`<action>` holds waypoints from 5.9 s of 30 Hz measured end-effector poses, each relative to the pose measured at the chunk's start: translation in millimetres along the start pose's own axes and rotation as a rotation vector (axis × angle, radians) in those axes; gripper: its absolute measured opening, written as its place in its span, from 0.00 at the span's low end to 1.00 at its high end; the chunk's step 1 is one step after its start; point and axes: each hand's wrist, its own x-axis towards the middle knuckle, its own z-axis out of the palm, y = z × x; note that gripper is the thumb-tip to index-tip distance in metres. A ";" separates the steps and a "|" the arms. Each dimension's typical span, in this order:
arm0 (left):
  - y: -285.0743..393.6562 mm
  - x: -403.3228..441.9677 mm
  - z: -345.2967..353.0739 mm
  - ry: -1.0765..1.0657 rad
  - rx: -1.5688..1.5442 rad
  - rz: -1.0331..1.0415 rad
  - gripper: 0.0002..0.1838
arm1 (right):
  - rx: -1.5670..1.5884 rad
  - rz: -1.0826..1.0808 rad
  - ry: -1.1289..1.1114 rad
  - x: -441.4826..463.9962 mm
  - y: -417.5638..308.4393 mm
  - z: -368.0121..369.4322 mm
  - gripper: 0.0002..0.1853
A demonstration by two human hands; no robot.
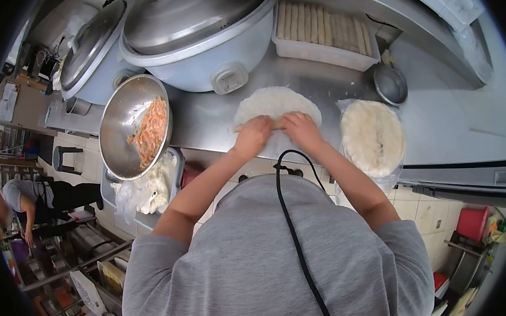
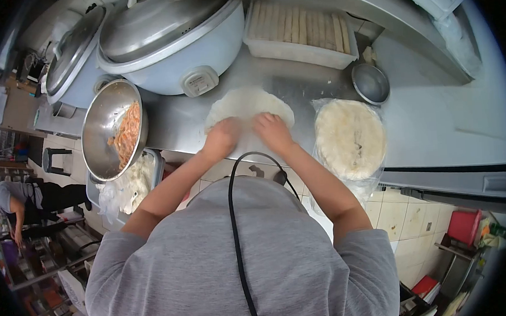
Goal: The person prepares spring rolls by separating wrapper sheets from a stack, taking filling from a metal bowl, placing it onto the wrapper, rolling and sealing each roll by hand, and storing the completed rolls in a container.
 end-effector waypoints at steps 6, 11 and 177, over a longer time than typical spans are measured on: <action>-0.4 -11.4 21.8 -0.144 0.072 -0.012 0.28 | -0.132 -0.207 0.124 -12.1 9.1 16.4 0.17; -24.7 17.2 16.8 -0.211 -0.027 -0.178 0.20 | -0.155 -0.012 -0.079 24.8 23.0 5.4 0.18; 56.6 120.3 -135.8 0.216 -1.172 -0.406 0.06 | 0.090 -0.280 0.495 85.1 -78.5 -215.4 0.23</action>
